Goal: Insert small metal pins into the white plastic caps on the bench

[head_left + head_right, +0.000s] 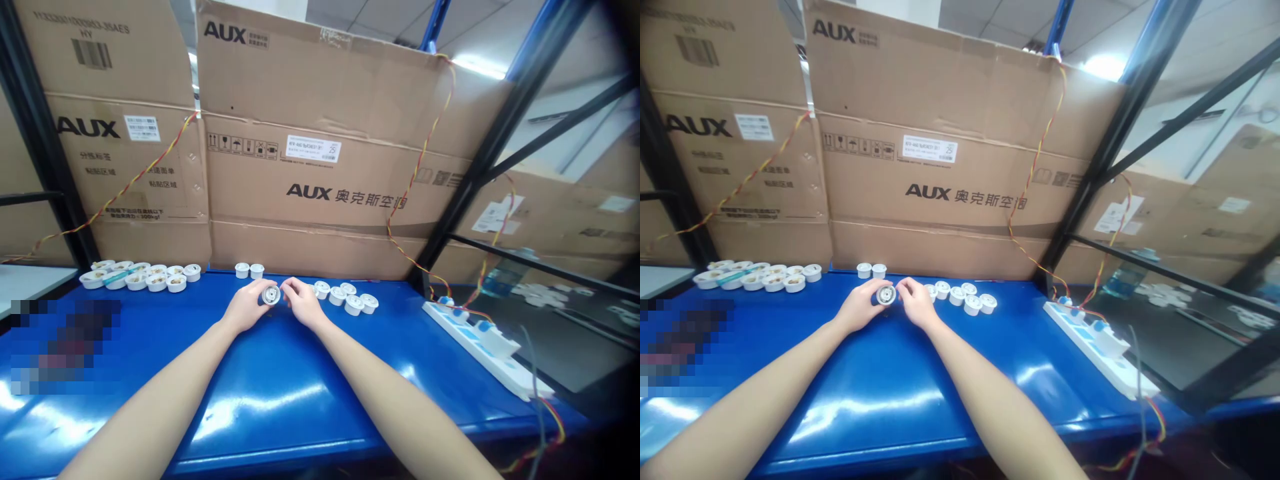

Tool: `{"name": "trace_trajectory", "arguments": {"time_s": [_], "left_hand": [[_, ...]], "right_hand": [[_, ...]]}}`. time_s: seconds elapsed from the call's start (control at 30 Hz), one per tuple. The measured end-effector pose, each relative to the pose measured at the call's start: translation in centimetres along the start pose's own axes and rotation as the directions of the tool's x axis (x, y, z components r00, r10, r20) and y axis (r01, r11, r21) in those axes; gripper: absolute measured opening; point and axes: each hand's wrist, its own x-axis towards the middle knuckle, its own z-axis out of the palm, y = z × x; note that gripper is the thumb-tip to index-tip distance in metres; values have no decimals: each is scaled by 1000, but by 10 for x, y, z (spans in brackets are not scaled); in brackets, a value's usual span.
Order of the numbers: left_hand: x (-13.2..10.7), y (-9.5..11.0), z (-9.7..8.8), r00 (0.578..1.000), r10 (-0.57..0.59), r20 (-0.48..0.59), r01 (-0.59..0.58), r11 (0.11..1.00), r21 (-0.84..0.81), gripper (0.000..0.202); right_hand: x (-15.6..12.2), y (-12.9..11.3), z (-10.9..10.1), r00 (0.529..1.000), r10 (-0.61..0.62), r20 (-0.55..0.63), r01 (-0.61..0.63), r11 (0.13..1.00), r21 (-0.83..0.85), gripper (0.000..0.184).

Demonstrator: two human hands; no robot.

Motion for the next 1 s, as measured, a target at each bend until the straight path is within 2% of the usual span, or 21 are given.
{"name": "trace_trajectory", "arguments": {"time_s": [0.2, 0.3, 0.4, 0.53, 0.6, 0.7, 0.77, 0.87, 0.93, 1.0], "left_hand": [[1, -1, 0, 1000, -11, -5, 11, 1000, 8, 40], [2, -6, -4, 1000, -2, -2, 2, 996, 94, 46], [4, -12, -11, 994, 56, 93, -78, 964, 252, 50], [7, -17, -18, 953, 105, 284, -206, 913, 353, 46], [8, -18, -19, 942, 118, 313, -233, 902, 364, 44], [7, -17, -19, 946, 128, 298, -237, 901, 364, 45], [5, -18, -16, 968, 87, 236, -170, 919, 356, 48], [0, -24, -10, 993, -101, 61, 78, 949, 307, 48], [-3, -30, -6, 960, -278, -21, 274, 928, 253, 44], [-4, -36, -4, 911, -410, -33, 407, 885, 225, 41]], "right_hand": [[-1, 0, -1, 999, -27, -19, 25, 995, -101, 24], [-1, -1, -3, 998, -55, -3, 54, 981, -187, 25], [-2, -3, -4, 993, -110, 53, 121, 944, -308, 22], [-4, -3, -5, 988, -123, 90, 148, 915, -375, 21], [-4, -2, -4, 987, -121, 105, 153, 907, -392, 21], [-3, 1, -4, 983, -117, 140, 166, 895, -414, 20], [-3, 4, -4, 978, -113, 174, 178, 886, -429, 19], [-2, 8, -4, 962, -106, 250, 214, 864, -456, 16], [-3, 10, -3, 953, -104, 284, 233, 852, -470, 16], [-3, 11, -3, 950, -105, 295, 241, 847, -474, 16]]}}
